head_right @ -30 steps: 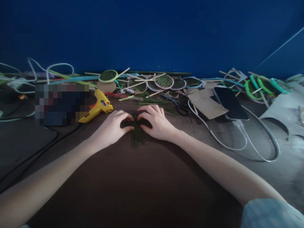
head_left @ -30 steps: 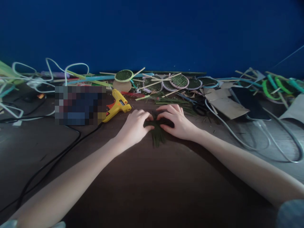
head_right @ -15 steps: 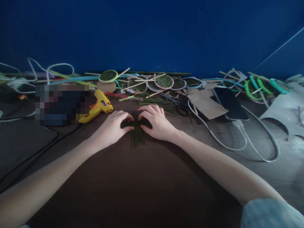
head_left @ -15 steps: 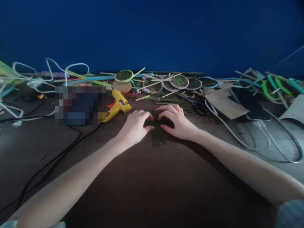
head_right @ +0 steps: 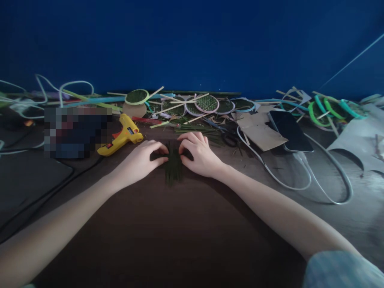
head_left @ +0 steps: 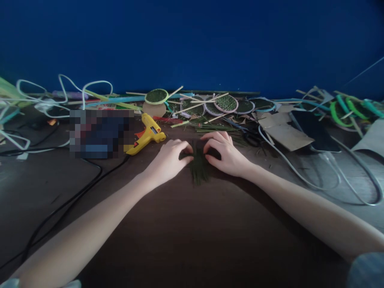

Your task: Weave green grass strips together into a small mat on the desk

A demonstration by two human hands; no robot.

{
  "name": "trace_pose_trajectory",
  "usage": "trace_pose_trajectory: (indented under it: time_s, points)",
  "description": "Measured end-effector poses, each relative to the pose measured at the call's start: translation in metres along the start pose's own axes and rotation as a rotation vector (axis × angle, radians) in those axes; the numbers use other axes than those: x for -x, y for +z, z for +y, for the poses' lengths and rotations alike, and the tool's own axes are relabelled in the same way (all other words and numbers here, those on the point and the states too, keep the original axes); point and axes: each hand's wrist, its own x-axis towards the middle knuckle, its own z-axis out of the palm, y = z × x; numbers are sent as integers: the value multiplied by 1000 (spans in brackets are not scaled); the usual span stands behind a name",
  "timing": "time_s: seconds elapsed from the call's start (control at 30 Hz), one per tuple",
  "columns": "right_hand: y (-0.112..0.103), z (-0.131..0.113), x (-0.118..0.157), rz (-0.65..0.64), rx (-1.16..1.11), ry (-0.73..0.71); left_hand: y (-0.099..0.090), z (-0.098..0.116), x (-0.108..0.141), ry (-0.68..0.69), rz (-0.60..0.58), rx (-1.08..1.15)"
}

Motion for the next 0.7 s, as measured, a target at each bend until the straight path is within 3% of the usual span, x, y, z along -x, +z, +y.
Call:
trace_pose_trajectory:
  time_s: [0.53,0.7]
  points:
    - [2,2,-1,2,9,25,-16,-1,-2,-33,-83,131]
    - [2,2,-1,0,-2,19,-6,3,0,-29,-13,11]
